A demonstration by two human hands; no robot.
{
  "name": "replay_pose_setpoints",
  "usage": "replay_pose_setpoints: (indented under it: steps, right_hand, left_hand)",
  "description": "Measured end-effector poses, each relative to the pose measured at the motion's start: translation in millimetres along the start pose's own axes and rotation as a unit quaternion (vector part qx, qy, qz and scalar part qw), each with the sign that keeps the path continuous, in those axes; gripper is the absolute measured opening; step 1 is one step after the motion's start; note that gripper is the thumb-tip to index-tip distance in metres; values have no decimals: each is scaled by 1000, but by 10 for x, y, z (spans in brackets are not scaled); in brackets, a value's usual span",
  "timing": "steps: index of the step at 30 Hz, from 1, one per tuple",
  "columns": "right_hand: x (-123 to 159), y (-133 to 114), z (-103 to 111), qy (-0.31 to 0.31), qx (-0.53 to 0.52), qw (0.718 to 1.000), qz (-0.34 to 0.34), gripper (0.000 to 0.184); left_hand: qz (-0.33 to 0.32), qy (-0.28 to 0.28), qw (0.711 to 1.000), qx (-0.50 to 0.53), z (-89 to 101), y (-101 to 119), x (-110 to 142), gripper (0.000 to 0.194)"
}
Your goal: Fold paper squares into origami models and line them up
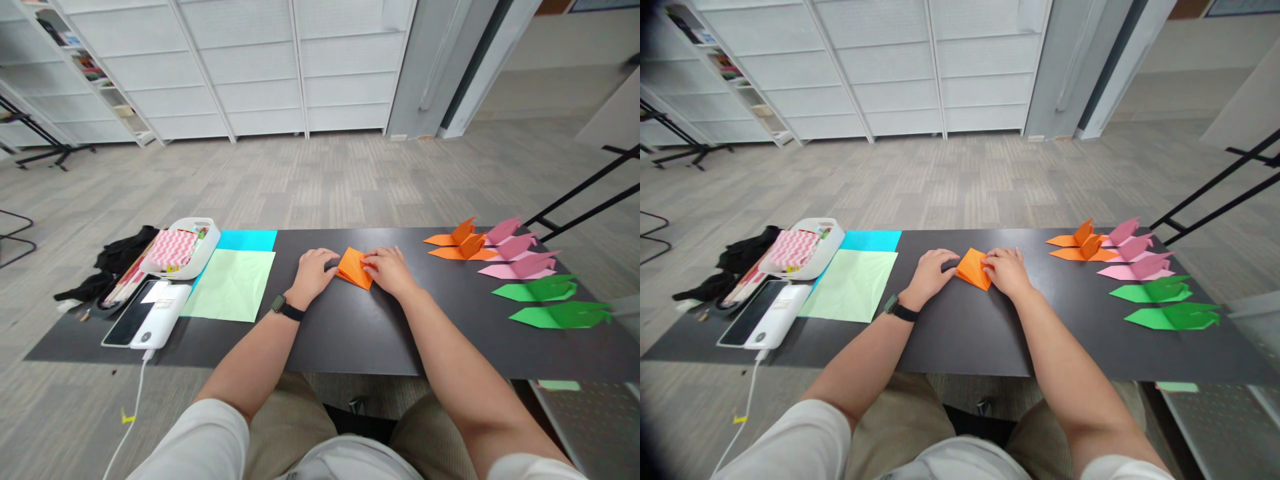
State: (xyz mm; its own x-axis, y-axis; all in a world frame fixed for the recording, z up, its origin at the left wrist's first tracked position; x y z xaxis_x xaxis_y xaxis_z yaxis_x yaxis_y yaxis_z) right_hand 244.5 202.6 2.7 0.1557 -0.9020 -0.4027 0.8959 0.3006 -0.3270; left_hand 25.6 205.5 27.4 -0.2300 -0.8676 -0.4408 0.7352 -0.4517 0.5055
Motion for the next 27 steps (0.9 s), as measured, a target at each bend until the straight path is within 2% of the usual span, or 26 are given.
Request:
replay_pose_setpoints:
  steps: [3, 9, 13, 21, 27]
  right_hand:
    - [8, 1, 1, -4, -5, 1000, 8, 27]
    - [16, -18, 13, -11, -22, 999, 27, 27]
    - [19, -89, 35, -19, -36, 998, 51, 27]
    - [42, -311, 88, -42, -60, 995, 75, 19]
    - [60, -403, 70, -58, -79, 991, 94, 15]
  left_hand:
    - [-52, -21, 998, 15, -36, 22, 2, 35]
    - [-111, -63, 991, 28, -86, -16, 12, 18]
    - [-103, -76, 991, 40, -71, -28, 3, 13]
    - [-58, -39, 997, 40, -34, -62, -3, 13]
    - [-43, -42, 998, 23, -60, -63, 5, 11]
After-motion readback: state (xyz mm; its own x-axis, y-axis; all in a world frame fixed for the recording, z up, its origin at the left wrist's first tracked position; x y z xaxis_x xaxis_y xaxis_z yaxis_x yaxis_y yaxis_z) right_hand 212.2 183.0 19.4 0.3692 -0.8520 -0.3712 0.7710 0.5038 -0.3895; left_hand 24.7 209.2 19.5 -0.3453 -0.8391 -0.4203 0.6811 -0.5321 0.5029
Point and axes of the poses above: each hand's wrist, its own x-axis away from the middle knuckle, its own z-axis out of the back of the hand, y = z × x, the point moved 7 cm from there along -x, towards the middle knuckle, and after that the axes turned 15 degrees about y, right-handed, at the moved point
